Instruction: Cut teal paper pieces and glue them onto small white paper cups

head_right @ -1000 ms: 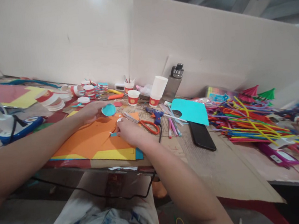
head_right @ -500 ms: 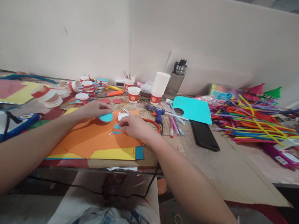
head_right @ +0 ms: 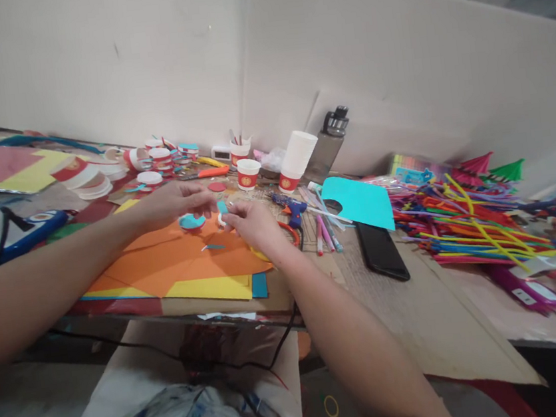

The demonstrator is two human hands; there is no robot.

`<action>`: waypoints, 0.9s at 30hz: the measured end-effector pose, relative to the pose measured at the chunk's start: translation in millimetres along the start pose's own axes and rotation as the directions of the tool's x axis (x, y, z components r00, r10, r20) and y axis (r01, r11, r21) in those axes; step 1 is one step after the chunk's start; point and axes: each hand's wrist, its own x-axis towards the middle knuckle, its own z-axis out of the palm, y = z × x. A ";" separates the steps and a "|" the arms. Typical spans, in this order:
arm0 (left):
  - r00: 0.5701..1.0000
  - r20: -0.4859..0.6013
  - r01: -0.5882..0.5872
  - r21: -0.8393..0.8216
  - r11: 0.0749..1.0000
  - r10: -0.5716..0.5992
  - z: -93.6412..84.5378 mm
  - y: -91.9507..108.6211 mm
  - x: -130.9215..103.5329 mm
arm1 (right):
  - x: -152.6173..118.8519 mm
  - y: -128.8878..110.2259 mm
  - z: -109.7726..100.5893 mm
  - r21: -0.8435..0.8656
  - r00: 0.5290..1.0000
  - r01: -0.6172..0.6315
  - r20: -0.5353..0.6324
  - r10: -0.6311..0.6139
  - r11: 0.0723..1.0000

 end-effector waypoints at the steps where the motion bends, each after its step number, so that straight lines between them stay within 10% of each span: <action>1: 0.999 0.033 0.002 -0.044 0.999 -0.001 4.2 2.0 -1.4 | -0.5 -1.3 0.6 -0.003 1.000 0.009 0.000 -0.009 1.000; 12: 0.972 -0.197 -0.008 -0.561 0.828 -0.124 -1.8 -1.0 3.4 | -11.9 -6.0 14.6 -0.564 0.968 0.230 0.219 -0.125 0.793; 27: 0.937 -0.264 0.066 -0.508 0.859 -0.228 -15.6 -12.8 9.3 | -15.5 -10.9 6.0 -0.538 0.984 0.147 0.166 -0.067 0.830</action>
